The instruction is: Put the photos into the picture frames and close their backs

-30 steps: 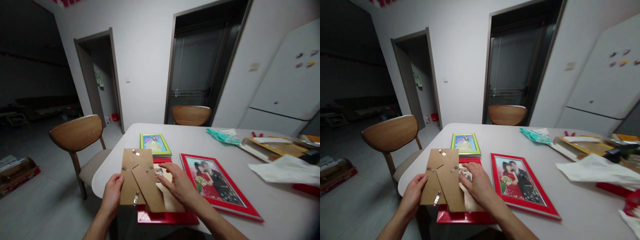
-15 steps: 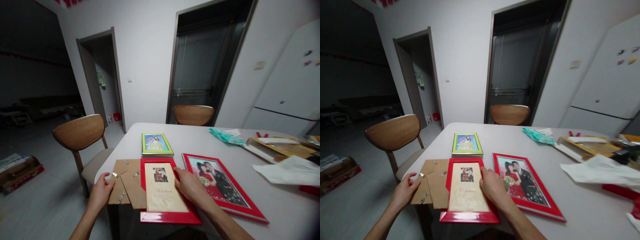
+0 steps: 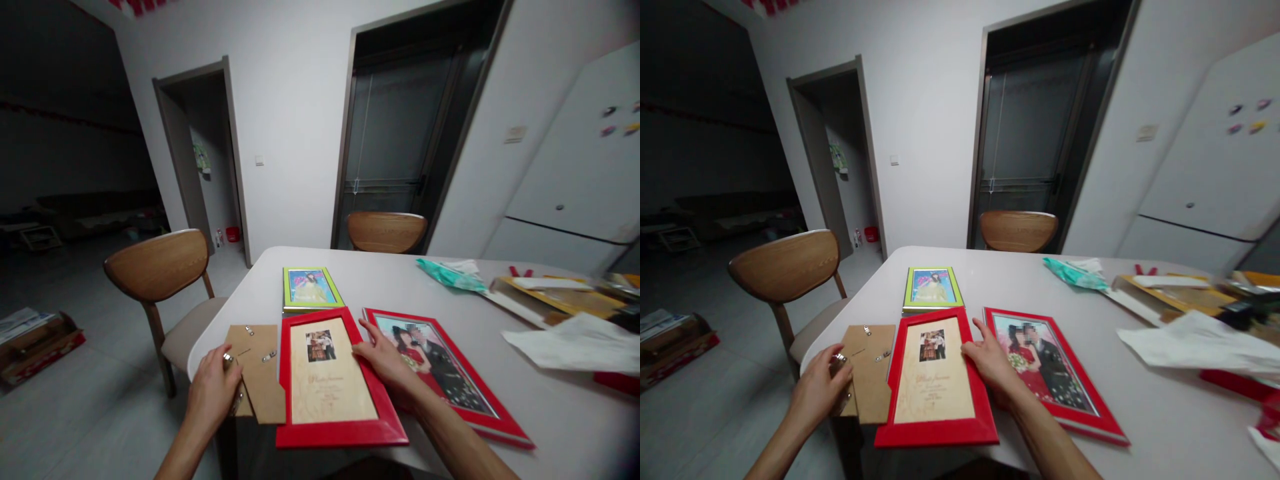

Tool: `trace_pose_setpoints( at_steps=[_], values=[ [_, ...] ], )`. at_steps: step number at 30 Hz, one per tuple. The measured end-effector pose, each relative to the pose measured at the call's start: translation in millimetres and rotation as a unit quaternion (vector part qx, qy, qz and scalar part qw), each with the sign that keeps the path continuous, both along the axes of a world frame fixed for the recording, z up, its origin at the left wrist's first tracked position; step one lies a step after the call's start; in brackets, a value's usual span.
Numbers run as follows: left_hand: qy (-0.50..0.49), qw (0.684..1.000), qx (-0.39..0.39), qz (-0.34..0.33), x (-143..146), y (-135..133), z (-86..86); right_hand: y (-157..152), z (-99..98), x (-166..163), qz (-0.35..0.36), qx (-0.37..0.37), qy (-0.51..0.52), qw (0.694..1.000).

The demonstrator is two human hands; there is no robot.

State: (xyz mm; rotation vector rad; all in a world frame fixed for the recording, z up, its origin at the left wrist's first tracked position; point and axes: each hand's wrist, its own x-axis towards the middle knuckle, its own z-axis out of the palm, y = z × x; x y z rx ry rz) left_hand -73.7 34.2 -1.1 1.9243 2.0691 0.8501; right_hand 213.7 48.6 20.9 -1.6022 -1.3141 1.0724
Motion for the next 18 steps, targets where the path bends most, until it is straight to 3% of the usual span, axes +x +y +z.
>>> trace_pose_setpoints(
  at_steps=[2,5,7,9,11,14,18],
  values=[
    [-0.023,0.998,0.002,-0.054,29.9,-10.6,4.7,-4.4,5.4,-5.3,0.014,-0.024,0.106,0.994],
    [-0.121,0.973,0.005,-0.198,79.9,-28.9,12.1,-10.6,16.1,-13.6,-0.003,-0.019,0.174,0.984],
    [-0.125,0.955,0.035,-0.266,106.9,-38.2,16.2,-13.9,23.3,-18.4,-0.006,-0.008,0.225,0.974],
    [-0.108,0.946,0.084,-0.293,123.5,-43.3,19.6,-15.8,28.0,-21.2,0.009,0.002,0.261,0.965],
    [-0.086,0.940,0.123,-0.306,129.1,-45.0,22.7,-15.1,28.2,-20.9,0.021,0.014,0.249,0.968],
    [-0.075,0.937,0.164,-0.299,120.1,-43.6,27.3,-8.1,20.4,-14.0,0.022,0.036,0.144,0.989],
    [-0.129,0.959,0.198,-0.154,87.3,-36.9,32.5,5.0,2.8,-0.1,0.019,0.068,-0.119,0.990]
  ],
)
